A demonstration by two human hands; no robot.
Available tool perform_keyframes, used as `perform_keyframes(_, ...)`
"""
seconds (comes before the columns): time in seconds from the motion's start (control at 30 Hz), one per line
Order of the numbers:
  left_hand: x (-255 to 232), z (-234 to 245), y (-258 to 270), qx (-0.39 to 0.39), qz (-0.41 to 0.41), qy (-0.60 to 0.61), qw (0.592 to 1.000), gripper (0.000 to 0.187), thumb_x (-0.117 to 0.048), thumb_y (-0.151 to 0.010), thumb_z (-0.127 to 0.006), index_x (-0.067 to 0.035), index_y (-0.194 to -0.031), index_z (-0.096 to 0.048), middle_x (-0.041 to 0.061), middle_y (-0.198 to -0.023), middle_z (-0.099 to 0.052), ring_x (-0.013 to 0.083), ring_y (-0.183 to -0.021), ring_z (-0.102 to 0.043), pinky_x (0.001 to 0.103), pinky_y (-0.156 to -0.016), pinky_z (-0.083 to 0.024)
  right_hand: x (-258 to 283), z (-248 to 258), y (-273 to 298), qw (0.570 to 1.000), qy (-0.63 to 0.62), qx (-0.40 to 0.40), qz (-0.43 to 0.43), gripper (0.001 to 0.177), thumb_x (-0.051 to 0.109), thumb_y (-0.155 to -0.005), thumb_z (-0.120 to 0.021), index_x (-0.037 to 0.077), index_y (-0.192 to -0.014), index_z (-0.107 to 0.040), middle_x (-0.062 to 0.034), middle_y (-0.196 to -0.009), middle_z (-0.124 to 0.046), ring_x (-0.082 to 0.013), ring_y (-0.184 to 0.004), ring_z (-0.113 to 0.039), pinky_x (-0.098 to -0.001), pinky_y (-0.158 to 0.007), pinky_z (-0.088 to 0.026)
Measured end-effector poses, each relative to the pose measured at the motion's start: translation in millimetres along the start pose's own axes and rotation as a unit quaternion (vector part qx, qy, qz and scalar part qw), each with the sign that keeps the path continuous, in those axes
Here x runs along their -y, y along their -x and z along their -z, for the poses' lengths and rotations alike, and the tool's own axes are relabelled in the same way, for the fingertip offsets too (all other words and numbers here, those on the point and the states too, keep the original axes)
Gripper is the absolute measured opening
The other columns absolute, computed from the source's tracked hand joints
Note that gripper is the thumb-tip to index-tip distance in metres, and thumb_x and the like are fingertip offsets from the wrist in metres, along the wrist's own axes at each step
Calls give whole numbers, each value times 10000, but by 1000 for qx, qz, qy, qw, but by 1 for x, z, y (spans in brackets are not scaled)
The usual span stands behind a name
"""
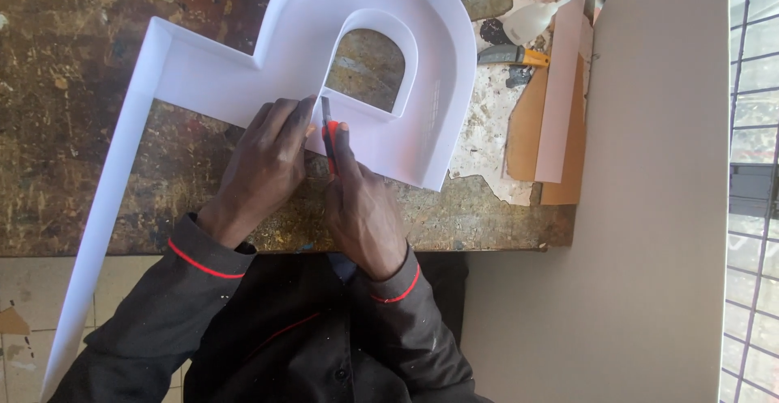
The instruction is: The person uses a red utility knife to cut and trim the edges of a white foam letter 'P' on a workbench. They then switch to a yellow utility knife to refine the inner curves of the letter. Finally, they apply glue from a white bottle to the edges of the cutout and press the foam piece into place.
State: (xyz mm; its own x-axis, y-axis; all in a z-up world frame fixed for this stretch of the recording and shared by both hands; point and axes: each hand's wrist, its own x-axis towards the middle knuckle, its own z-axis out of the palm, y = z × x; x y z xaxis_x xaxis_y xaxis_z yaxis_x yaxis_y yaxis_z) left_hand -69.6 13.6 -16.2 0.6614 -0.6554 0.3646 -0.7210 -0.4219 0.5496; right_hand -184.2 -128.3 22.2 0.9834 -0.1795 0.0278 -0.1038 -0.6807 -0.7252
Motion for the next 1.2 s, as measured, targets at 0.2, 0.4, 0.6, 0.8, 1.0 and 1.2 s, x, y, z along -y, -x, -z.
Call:
perform_keyframes(0.2, 13, -16, 5, -24, -5, 2, 1000, 412, 57, -1157, -631, 65, -1569, -631, 178, -1197, -654, 372, -1022, -733, 454, -802, -630, 2, -12, 4, 1000, -29, -3, 8, 738, -39, -1020, -446, -68, -1751, -349, -368, -1013, -816, -327, -552, -769, -449, -441, -605)
perform_keyframes(0.4, 11, -12, 6, -11, 15, 17, 1000, 388, 5, -1179, -618, 48, -1563, -633, 184, -1181, -658, 382, -1047, -739, 485, -805, -647, 24, -12, 16, 1000, -15, 13, 8, 741, -56, -1001, -488, -112, -1728, -355, -363, -925, -800, -352, -545, -762, -420, -434, -590)
perform_keyframes(0.6, 8, -8, 5, 7, 30, 18, 999, 396, -34, -1212, -589, 75, -1592, -610, 213, -1232, -672, 426, -1077, -742, 500, -823, -635, -5, 4, 34, 996, -70, 55, -25, 733, 98, -1011, -593, 15, -1726, -453, -452, -1051, -786, -657, -866, -782, -721, -634, -560)
perform_keyframes(0.8, 2, 17, -10, 48, 25, 75, 996, 366, -121, -1258, -533, 146, -1480, -651, 275, -1172, -691, 508, -1017, -745, 578, -755, -631, -12, 27, 32, 1000, 1, -12, -29, 640, 140, -1050, -576, 122, -1690, -565, -367, -1181, -816, -646, -952, -773, -711, -687, -588)
perform_keyframes(1.0, 11, 20, -16, 89, 30, 48, 994, 383, -109, -1240, -517, 152, -1467, -683, 278, -1163, -704, 436, -1010, -772, 493, -739, -603, -23, 15, 2, 999, 30, -40, -17, 632, 62, -1031, -525, 185, -1642, -633, -266, -949, -833, -532, -752, -806, -618, -592, -593)
perform_keyframes(1.2, 0, 28, -22, 112, 31, 12, 993, 365, -47, -1218, -503, 174, -1449, -677, 288, -1129, -696, 400, -1001, -760, 464, -751, -587, -23, 2, 3, 999, 0, -39, -9, 582, 35, -1086, -541, 77, -1666, -575, -342, -918, -809, -551, -692, -792, -558, -498, -527)
